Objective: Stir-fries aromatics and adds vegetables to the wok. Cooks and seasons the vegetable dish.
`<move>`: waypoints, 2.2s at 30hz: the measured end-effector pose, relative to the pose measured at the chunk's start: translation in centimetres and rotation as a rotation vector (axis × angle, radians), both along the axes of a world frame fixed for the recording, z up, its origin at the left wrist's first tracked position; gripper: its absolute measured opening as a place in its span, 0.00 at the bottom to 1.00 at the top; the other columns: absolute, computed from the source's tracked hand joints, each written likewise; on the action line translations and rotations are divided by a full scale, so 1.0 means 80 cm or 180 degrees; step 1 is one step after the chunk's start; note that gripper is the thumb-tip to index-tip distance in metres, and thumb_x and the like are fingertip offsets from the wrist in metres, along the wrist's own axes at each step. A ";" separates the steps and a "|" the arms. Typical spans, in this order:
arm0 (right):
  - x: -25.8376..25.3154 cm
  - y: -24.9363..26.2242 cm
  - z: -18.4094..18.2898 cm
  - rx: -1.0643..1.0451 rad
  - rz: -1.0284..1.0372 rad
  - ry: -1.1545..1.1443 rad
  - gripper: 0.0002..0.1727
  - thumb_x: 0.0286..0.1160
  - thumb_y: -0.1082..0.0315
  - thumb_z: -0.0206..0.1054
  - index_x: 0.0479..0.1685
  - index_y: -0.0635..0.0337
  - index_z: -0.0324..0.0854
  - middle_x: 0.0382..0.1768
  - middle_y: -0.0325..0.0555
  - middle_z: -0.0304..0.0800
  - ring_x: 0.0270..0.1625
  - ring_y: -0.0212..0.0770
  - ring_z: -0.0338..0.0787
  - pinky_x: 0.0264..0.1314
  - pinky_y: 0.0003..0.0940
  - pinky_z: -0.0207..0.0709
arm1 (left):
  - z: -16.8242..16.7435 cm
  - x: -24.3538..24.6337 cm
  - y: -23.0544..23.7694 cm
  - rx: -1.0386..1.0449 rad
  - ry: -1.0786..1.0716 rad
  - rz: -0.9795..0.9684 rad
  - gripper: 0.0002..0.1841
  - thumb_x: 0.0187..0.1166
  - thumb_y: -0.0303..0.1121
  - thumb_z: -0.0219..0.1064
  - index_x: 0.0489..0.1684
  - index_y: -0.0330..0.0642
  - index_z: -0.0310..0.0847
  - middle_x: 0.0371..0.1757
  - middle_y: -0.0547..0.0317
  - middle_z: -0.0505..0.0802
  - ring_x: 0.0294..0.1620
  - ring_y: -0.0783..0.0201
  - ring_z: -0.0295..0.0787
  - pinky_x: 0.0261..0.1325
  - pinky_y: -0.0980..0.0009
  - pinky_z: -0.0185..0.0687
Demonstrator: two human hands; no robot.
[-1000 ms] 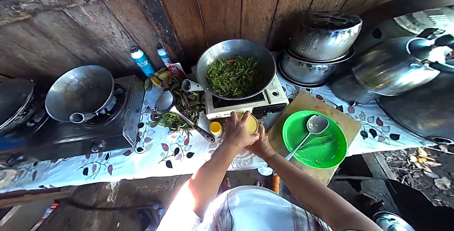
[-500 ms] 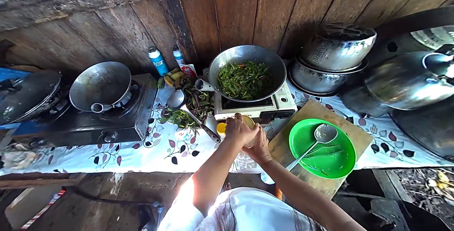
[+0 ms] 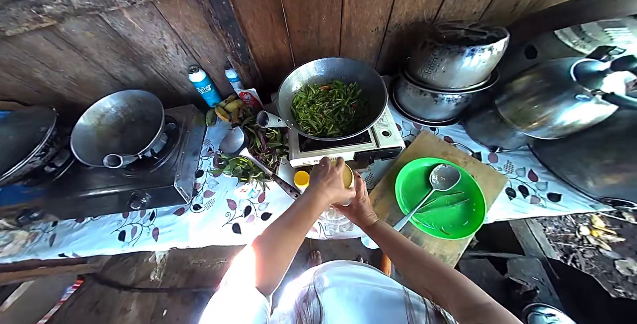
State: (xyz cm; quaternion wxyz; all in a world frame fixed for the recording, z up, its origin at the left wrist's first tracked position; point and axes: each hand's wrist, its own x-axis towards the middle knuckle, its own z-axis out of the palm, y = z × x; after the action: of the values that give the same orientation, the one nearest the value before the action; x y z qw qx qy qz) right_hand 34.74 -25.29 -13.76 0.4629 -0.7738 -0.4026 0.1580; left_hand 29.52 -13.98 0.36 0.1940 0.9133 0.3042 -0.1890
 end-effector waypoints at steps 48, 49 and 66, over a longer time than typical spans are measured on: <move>0.021 -0.148 0.023 -0.0710 -0.2091 0.2059 0.52 0.79 0.79 0.62 0.96 0.54 0.27 0.52 0.71 0.81 0.32 0.50 0.87 0.34 0.50 0.83 | 0.099 -0.163 0.040 0.0532 -0.3175 0.0071 0.39 0.52 0.53 0.81 0.70 0.47 0.87 0.58 0.45 0.90 0.57 0.50 0.88 0.56 0.48 0.86; 0.015 -0.149 0.032 -0.0378 -0.2174 0.2275 0.48 0.82 0.80 0.58 0.95 0.55 0.28 0.50 0.63 0.80 0.30 0.42 0.88 0.32 0.41 0.85 | 0.123 -0.185 0.050 0.0732 -0.3260 0.0119 0.39 0.55 0.55 0.79 0.72 0.49 0.85 0.60 0.48 0.88 0.59 0.54 0.86 0.57 0.50 0.85; 0.049 -0.111 0.213 -0.0504 -0.0895 0.0108 0.34 0.87 0.72 0.55 0.89 0.75 0.50 0.51 0.64 0.83 0.29 0.40 0.83 0.33 0.42 0.82 | 0.078 -0.183 0.414 0.1547 -0.1526 0.2319 0.48 0.59 0.47 0.85 0.88 0.56 0.68 0.83 0.19 0.65 0.80 0.17 0.62 0.69 0.22 0.66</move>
State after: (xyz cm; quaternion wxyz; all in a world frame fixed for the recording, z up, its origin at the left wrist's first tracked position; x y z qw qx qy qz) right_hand 38.62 -34.13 3.32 0.4248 -0.8537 -0.2687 0.1360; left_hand 14.89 19.12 6.60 0.0934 0.7842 0.5856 0.1827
